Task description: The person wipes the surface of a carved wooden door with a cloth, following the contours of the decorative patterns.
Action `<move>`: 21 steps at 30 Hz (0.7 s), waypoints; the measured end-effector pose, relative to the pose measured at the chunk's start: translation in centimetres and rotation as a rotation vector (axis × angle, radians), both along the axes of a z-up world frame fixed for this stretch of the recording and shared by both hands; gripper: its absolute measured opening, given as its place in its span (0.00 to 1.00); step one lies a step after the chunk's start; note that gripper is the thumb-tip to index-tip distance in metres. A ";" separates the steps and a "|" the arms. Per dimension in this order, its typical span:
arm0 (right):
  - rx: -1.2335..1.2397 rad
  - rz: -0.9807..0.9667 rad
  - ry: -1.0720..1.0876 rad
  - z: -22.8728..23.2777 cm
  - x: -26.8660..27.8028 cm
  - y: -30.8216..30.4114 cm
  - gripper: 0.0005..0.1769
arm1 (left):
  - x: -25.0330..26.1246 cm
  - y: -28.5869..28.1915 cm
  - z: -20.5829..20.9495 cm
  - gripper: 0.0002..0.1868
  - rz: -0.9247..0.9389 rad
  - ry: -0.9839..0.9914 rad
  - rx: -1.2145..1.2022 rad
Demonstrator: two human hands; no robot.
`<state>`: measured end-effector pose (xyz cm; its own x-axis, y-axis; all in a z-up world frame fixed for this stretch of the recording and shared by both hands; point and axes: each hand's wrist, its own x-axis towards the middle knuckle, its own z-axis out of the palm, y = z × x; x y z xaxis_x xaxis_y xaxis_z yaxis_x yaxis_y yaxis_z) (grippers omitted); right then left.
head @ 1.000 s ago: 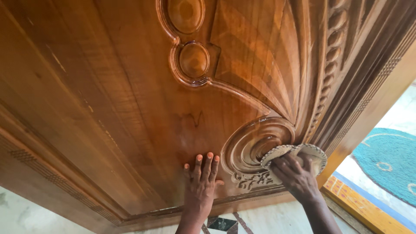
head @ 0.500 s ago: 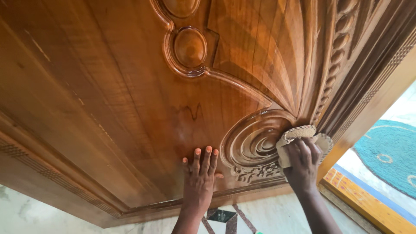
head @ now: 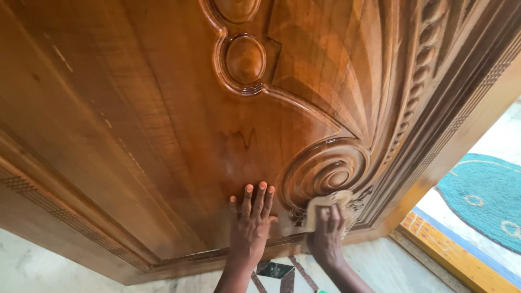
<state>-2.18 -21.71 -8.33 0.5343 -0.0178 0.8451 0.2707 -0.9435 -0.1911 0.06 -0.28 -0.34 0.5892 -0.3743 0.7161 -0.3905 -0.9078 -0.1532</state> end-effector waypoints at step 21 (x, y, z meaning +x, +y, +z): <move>-0.599 0.203 0.173 3.8 -1.8 -3.8 0.29 | 0.5 0.5 -0.5 0.59 -0.071 0.004 -0.040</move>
